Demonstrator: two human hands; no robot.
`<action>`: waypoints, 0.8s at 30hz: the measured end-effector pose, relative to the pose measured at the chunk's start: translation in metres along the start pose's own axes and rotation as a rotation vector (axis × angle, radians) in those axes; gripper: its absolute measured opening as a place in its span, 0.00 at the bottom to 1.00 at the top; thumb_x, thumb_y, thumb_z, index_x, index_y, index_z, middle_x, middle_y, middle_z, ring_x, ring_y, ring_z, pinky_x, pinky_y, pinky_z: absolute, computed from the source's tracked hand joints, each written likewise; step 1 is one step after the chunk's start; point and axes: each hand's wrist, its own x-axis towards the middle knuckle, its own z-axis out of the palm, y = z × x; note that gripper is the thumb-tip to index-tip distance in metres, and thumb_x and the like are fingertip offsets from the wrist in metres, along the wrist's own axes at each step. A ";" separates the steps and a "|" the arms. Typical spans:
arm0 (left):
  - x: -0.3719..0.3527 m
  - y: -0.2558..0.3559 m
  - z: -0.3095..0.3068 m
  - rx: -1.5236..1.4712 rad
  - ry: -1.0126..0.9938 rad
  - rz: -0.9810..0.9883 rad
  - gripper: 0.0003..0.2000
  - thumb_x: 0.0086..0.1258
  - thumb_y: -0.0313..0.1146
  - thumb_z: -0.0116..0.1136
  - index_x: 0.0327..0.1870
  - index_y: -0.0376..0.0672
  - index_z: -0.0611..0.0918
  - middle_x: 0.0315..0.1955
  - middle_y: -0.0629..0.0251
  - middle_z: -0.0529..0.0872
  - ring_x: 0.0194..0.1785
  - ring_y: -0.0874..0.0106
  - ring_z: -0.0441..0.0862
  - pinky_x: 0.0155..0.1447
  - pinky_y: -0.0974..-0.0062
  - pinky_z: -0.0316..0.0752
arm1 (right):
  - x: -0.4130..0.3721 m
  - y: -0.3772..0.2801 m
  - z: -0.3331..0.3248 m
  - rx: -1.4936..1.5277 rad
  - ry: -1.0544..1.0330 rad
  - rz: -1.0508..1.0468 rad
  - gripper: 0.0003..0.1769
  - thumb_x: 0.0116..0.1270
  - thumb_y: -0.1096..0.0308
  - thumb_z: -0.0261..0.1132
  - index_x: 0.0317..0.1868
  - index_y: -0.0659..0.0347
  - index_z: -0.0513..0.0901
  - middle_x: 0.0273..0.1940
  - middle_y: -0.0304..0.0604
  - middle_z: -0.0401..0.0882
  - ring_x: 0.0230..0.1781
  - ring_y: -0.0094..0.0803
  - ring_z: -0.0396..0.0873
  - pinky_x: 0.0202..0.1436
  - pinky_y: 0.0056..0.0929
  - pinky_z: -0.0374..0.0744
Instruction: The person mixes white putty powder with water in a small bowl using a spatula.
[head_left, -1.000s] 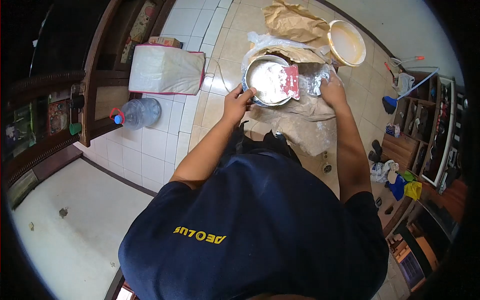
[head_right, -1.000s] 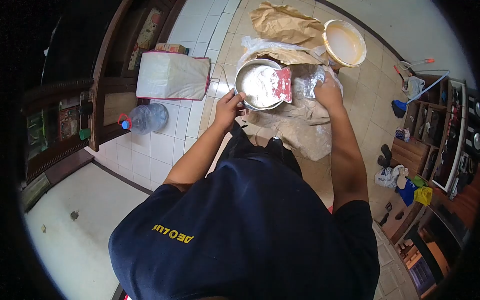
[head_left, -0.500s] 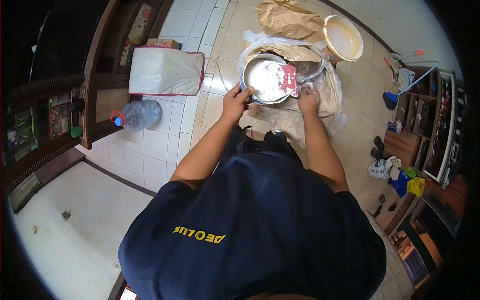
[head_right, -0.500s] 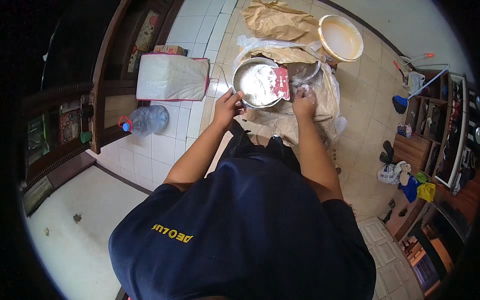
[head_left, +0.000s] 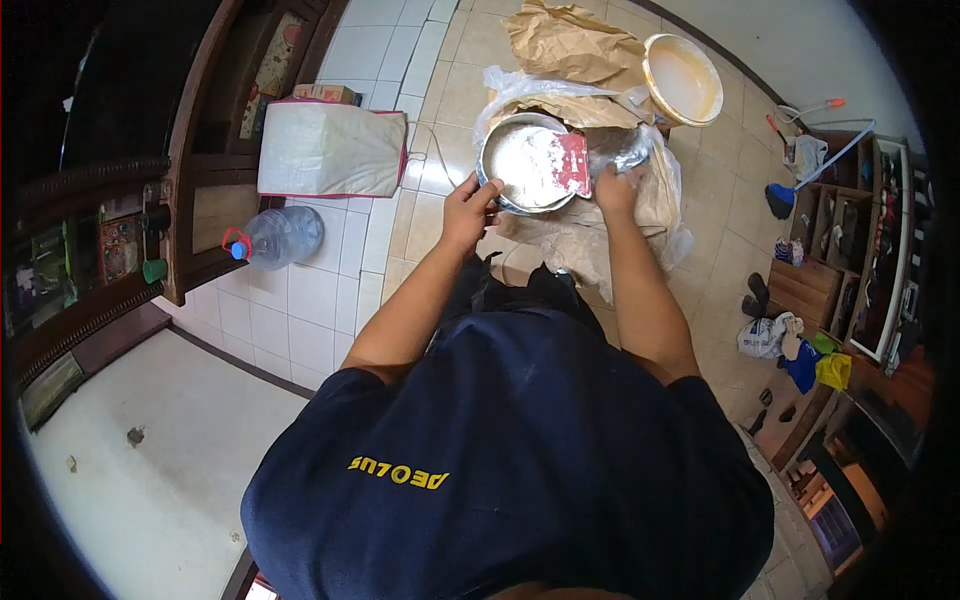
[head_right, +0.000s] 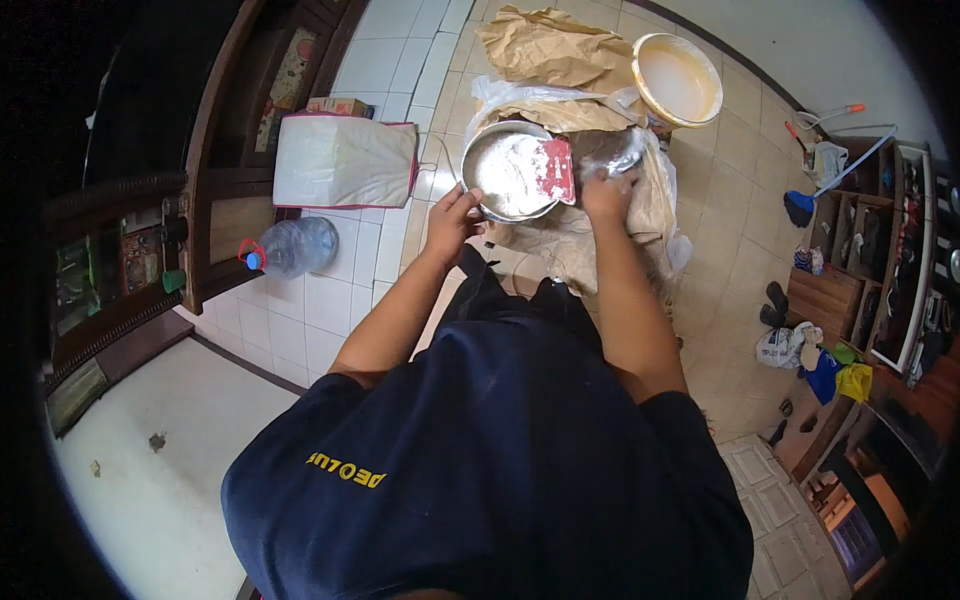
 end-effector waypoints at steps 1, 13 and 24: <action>0.001 -0.001 0.000 0.000 0.005 -0.006 0.19 0.66 0.39 0.62 0.55 0.42 0.78 0.36 0.69 0.83 0.29 0.77 0.80 0.29 0.82 0.72 | -0.003 0.013 -0.004 -0.181 0.106 -0.332 0.28 0.65 0.66 0.56 0.57 0.80 0.60 0.45 0.76 0.75 0.48 0.67 0.76 0.56 0.51 0.73; 0.004 0.000 -0.001 -0.034 0.003 -0.021 0.16 0.66 0.40 0.63 0.53 0.46 0.81 0.24 0.77 0.78 0.25 0.84 0.74 0.28 0.84 0.72 | -0.010 -0.041 -0.126 -0.498 -0.197 -0.273 0.28 0.67 0.58 0.56 0.62 0.68 0.69 0.51 0.66 0.77 0.52 0.60 0.76 0.57 0.48 0.74; 0.004 -0.001 -0.001 -0.059 0.013 -0.032 0.18 0.65 0.38 0.64 0.55 0.46 0.80 0.27 0.74 0.81 0.26 0.84 0.75 0.28 0.84 0.72 | 0.000 0.011 -0.033 0.517 -0.239 0.173 0.23 0.65 0.65 0.65 0.58 0.64 0.71 0.42 0.42 0.80 0.23 0.30 0.79 0.22 0.24 0.79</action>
